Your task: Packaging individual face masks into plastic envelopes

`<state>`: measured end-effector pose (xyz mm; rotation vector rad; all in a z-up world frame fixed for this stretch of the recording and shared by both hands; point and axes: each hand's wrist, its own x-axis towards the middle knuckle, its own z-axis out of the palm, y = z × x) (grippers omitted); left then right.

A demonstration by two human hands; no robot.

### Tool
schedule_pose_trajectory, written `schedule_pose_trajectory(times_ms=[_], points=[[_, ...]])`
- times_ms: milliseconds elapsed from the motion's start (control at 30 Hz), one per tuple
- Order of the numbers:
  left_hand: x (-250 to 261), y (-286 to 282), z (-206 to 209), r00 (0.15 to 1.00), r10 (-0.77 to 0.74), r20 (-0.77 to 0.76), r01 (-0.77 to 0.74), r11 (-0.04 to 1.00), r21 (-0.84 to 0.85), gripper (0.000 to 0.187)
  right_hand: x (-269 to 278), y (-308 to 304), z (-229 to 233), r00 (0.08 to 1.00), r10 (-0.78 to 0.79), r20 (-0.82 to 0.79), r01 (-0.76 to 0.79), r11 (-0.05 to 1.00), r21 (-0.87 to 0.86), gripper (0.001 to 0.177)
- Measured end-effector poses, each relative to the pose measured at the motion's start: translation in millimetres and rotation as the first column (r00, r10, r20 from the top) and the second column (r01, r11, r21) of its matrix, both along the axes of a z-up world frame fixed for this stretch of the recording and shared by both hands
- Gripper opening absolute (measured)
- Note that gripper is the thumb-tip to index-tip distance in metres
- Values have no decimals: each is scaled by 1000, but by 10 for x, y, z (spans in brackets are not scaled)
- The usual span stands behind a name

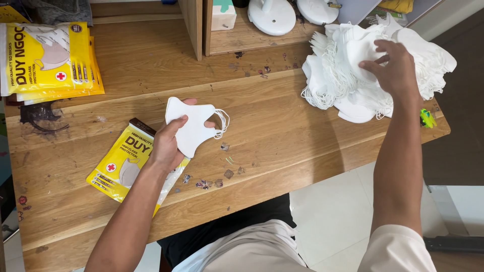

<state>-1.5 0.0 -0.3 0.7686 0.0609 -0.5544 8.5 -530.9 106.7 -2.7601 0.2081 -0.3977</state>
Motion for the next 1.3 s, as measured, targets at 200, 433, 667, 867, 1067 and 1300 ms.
schedule_pose_trajectory(times_ms=[200, 433, 667, 867, 1067, 1300], points=[[14, 2, 4, 999, 34, 5, -33, 998, -48, 54, 176, -105, -17, 988, -130, -82, 129, 991, -24, 60], [5, -6, 4, 999, 34, -2, -34, 999, -29, 54, 190, -200, -84, 989, -151, -7, 149, 984, -100, 51], [11, 3, 11, 1000, 30, 5, -30, 1000, -1, 54, 160, -311, -44, 959, -247, 135, 258, 964, -64, 55], [-1, -1, 21, 1000, 5, 9, -5, 1000, 8, 51, 126, -772, -217, 937, -184, 297, 210, 976, -59, 16], [-5, -20, 46, 1000, 19, -7, -19, 999, -34, 52, 103, -641, -186, 949, -44, 313, 88, 988, -128, 24], [5, -11, 9, 1000, 10, 7, -10, 999, -44, 49, 241, -461, -135, 989, 146, 34, -123, 920, -372, 45]])
